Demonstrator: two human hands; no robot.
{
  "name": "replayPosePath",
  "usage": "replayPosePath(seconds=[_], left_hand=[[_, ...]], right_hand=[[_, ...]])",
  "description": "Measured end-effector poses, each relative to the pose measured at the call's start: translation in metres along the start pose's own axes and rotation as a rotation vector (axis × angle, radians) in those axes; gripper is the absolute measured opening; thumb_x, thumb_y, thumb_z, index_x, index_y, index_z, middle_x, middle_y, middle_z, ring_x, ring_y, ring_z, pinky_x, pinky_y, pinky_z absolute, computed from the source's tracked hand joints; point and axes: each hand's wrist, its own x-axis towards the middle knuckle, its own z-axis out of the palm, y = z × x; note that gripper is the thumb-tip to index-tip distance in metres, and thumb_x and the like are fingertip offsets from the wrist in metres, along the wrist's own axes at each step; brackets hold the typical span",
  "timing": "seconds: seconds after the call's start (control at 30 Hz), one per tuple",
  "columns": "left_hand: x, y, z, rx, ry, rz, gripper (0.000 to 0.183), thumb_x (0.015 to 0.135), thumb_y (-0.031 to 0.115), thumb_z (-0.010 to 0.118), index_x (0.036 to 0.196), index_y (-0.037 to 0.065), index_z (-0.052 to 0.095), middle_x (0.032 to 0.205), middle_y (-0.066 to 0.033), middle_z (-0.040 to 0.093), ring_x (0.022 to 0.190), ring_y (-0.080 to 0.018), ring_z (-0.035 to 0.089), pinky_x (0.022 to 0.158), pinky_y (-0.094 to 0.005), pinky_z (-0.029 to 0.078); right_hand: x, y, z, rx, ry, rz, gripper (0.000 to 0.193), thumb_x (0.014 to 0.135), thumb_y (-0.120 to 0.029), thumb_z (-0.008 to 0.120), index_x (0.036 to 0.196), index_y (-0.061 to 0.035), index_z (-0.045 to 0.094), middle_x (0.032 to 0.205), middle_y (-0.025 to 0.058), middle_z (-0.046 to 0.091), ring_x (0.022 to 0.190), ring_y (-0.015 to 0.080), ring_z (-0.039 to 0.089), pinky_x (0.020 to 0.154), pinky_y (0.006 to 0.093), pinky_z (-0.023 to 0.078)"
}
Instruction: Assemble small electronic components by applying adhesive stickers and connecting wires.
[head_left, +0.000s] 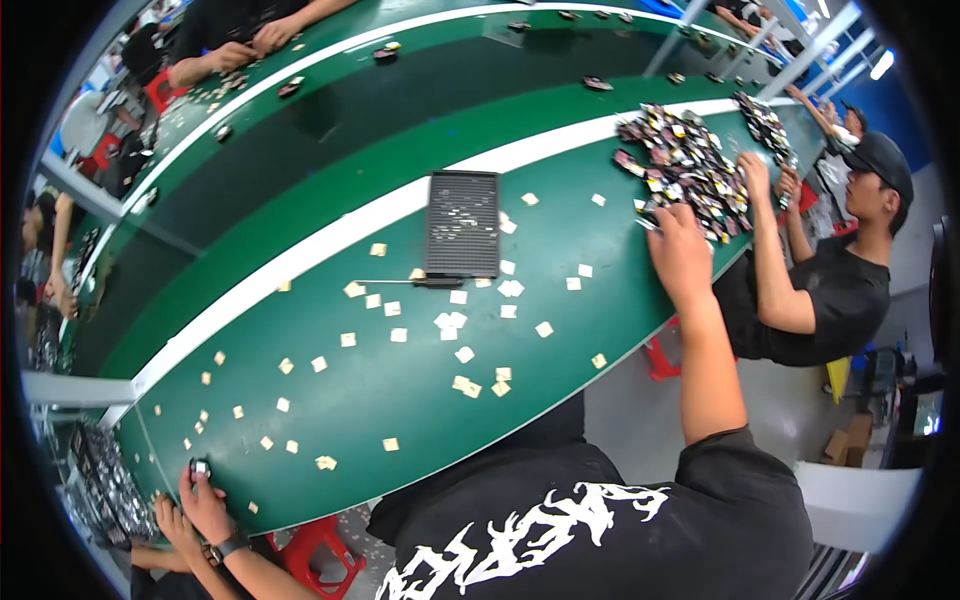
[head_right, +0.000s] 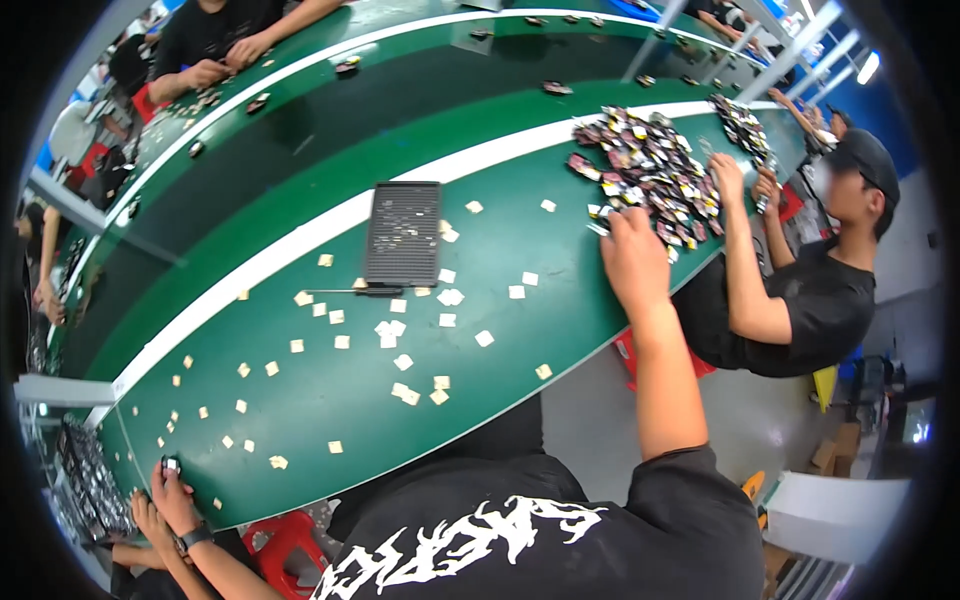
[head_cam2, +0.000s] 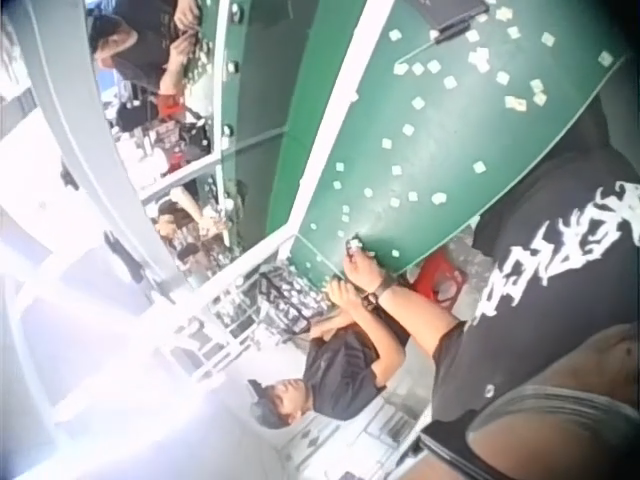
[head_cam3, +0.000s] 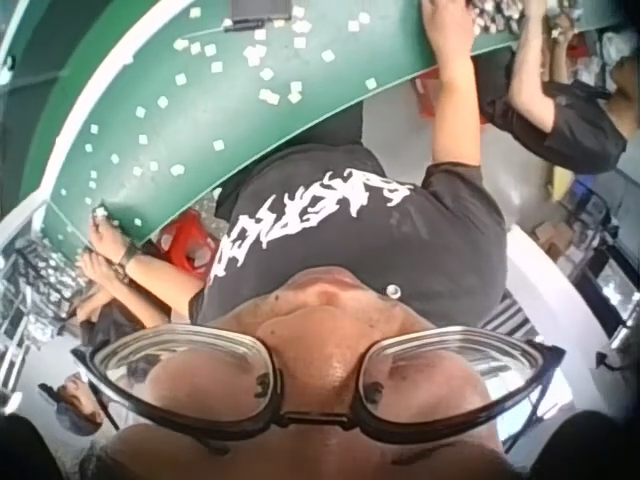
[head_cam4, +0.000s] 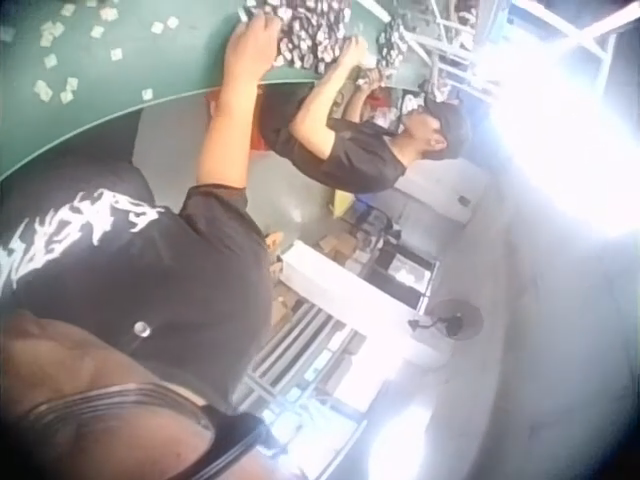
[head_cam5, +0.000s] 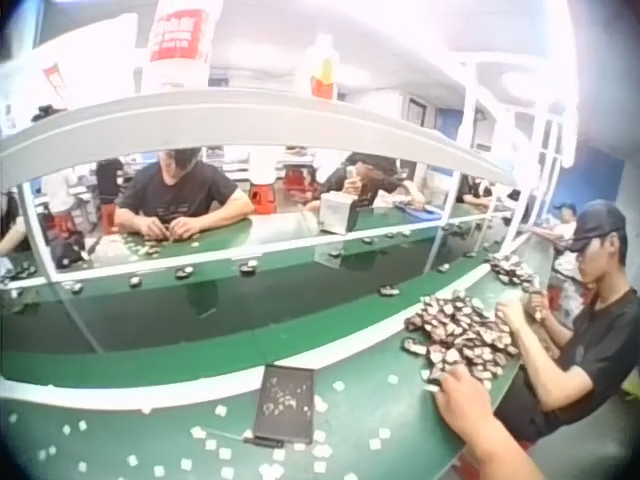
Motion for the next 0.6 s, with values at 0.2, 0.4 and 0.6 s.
replayPosePath(seconds=[0.2,0.4,0.6], left_hand=[[-0.035,0.064,0.02,0.813,0.328,0.329,0.049,0.094,0.029,0.069,0.132,-0.002,0.063,0.129,-0.0256,0.063,0.121,-0.0428,0.058,0.107,-0.0469,0.045],[-0.069,0.213,0.123,0.639,-0.005,1.41,0.038,0.08,0.008,0.065,0.118,0.004,0.065,0.11,-0.0087,0.068,0.095,-0.0251,0.067,0.083,-0.0378,0.054],[-0.118,0.266,0.163,0.784,-0.135,2.065,0.023,0.082,0.017,0.064,0.101,0.005,0.07,0.097,-0.006,0.066,0.085,-0.0192,0.062,0.086,-0.0321,0.048]], right_hand=[[0.024,0.004,0.008,-0.057,-0.12,-0.026,0.018,0.088,-0.009,0.06,0.103,-0.0002,0.064,0.112,0.0175,0.062,0.105,0.0412,0.062,0.088,0.0503,0.053],[0.037,0.074,0.025,0.074,-0.21,-0.237,0.014,0.085,0.002,0.061,0.099,0.0012,0.06,0.094,0.0224,0.063,0.089,0.0401,0.064,0.079,0.0468,0.05],[0.052,0.066,0.04,0.078,-0.203,-0.221,0.012,0.083,0.0,0.064,0.093,0.001,0.057,0.078,0.0216,0.059,0.072,0.0402,0.058,0.07,0.0457,0.048]])
